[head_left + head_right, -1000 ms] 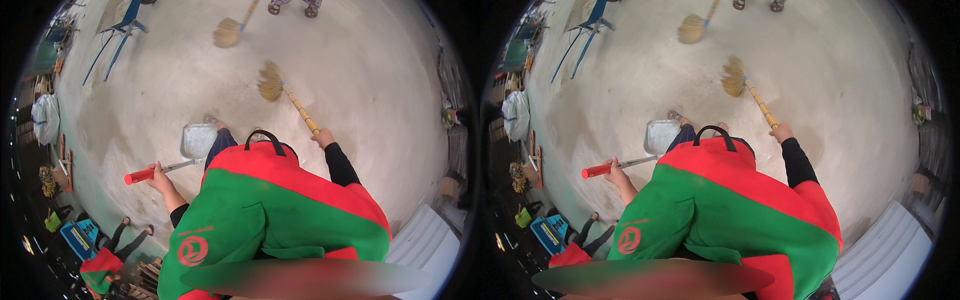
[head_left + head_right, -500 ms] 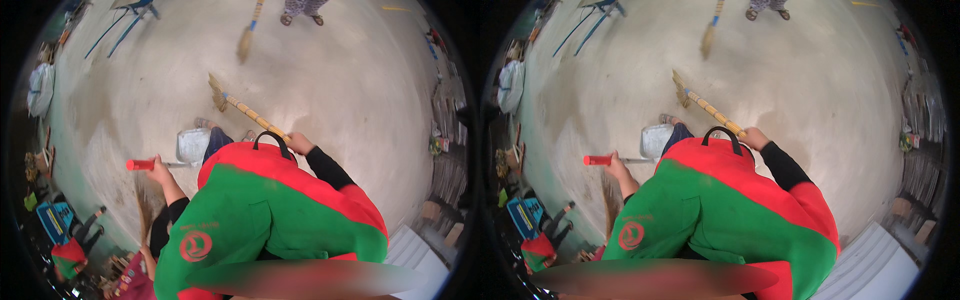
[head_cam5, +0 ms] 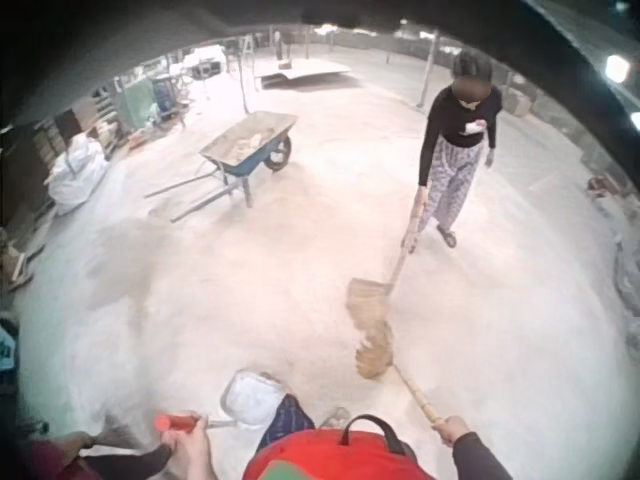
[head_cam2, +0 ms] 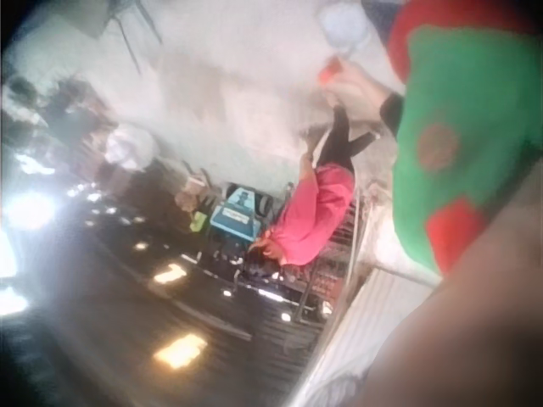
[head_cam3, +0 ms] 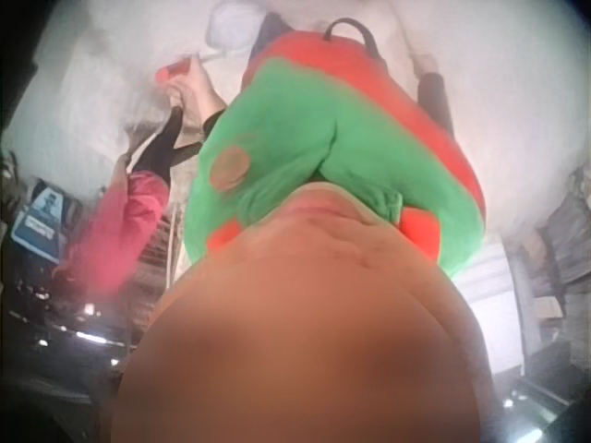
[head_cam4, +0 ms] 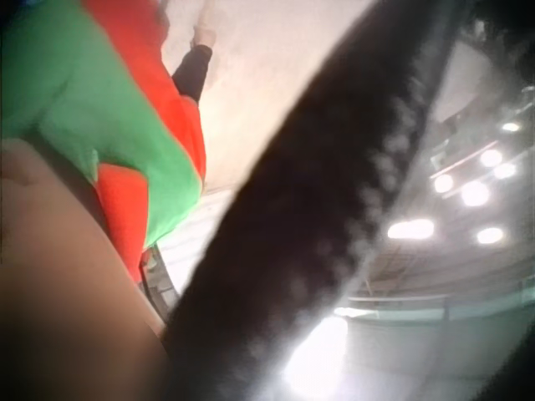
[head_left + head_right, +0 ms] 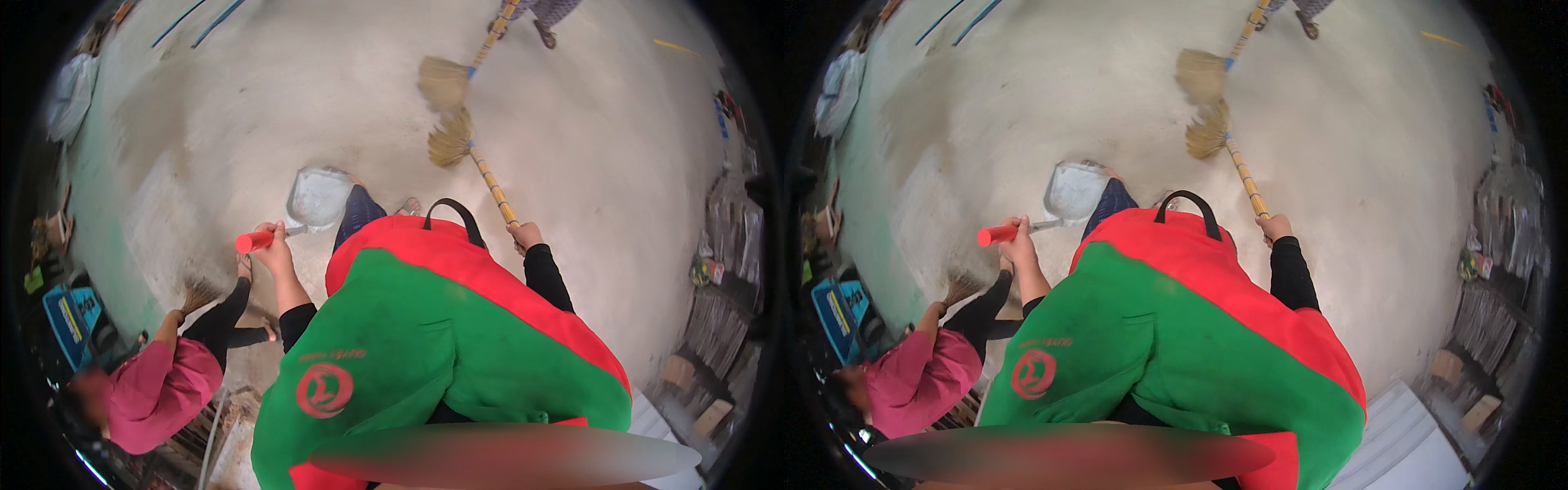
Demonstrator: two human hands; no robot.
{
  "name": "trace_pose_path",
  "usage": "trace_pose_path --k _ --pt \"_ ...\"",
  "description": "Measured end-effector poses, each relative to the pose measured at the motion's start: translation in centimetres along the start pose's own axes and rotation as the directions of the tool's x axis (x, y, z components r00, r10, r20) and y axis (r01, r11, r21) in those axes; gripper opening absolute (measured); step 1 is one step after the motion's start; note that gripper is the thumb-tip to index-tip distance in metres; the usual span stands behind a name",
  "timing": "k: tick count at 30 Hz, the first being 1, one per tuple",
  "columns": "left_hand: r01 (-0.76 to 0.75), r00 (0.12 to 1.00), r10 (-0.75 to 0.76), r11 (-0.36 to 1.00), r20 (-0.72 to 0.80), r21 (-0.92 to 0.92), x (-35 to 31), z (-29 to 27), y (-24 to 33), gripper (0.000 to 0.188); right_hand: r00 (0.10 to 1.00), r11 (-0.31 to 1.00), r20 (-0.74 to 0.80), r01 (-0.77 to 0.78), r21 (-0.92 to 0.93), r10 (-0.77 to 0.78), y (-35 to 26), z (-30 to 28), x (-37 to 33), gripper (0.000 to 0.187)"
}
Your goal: The person sweeps dust and debris on a concrete floor using a broom and dustpan, then empties the collected material into a wheelbarrow. The person repeats this cycle multiple times while others sweep nearby.
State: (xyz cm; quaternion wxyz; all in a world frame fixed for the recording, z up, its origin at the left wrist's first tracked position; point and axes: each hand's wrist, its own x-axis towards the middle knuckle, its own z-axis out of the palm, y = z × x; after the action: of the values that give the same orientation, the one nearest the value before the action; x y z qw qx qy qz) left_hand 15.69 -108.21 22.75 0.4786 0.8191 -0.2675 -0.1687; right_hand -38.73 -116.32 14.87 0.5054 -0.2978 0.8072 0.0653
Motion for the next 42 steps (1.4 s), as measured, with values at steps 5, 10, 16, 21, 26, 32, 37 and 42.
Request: trace_pose_path --k 5,10,16,21,26,32,37,42 --pt "0.061 0.998 -0.060 0.991 0.008 -0.123 1.1 1.4 -0.8 0.015 0.993 0.997 -0.089 0.071 -0.031 -0.073 3.5 -1.2 -5.3 0.033" --pt "0.079 0.997 -0.078 0.995 0.020 -0.058 2.1 2.6 -0.1 0.016 0.994 0.993 -0.014 0.111 0.041 -0.111 6.4 -0.7 -13.7 0.027" --pt "-0.096 0.989 0.097 0.995 0.113 -0.011 1.0 2.0 -1.7 0.015 0.974 0.973 0.010 0.224 0.063 -0.225 9.2 7.2 -16.7 0.029" --pt "-0.146 0.951 0.167 0.984 0.260 -0.099 1.7 -2.9 -5.2 0.015 0.929 0.899 0.016 0.363 -0.244 -0.371 12.9 14.0 -11.9 0.038" --pt "-0.196 0.914 0.220 0.975 0.340 -0.105 2.7 -7.0 -9.0 0.014 0.966 0.917 -0.035 0.233 -0.324 -0.258 15.2 14.5 -6.5 0.046" --pt "-0.268 0.834 0.317 0.948 0.451 -0.171 3.9 -8.8 -14.5 0.013 0.946 0.843 -0.221 0.086 -0.531 -0.235 15.8 18.8 -5.5 0.038" --pt "-0.316 0.741 0.368 0.929 0.562 -0.192 6.6 -7.2 -17.7 0.013 0.893 0.952 -0.432 -0.010 -0.304 -0.129 21.2 30.7 -12.2 0.031" --pt "-0.364 0.641 0.401 0.909 0.655 -0.201 10.3 -6.1 -18.9 0.012 0.914 0.955 -0.306 -0.293 -0.051 0.265 27.5 48.9 -23.9 0.035"
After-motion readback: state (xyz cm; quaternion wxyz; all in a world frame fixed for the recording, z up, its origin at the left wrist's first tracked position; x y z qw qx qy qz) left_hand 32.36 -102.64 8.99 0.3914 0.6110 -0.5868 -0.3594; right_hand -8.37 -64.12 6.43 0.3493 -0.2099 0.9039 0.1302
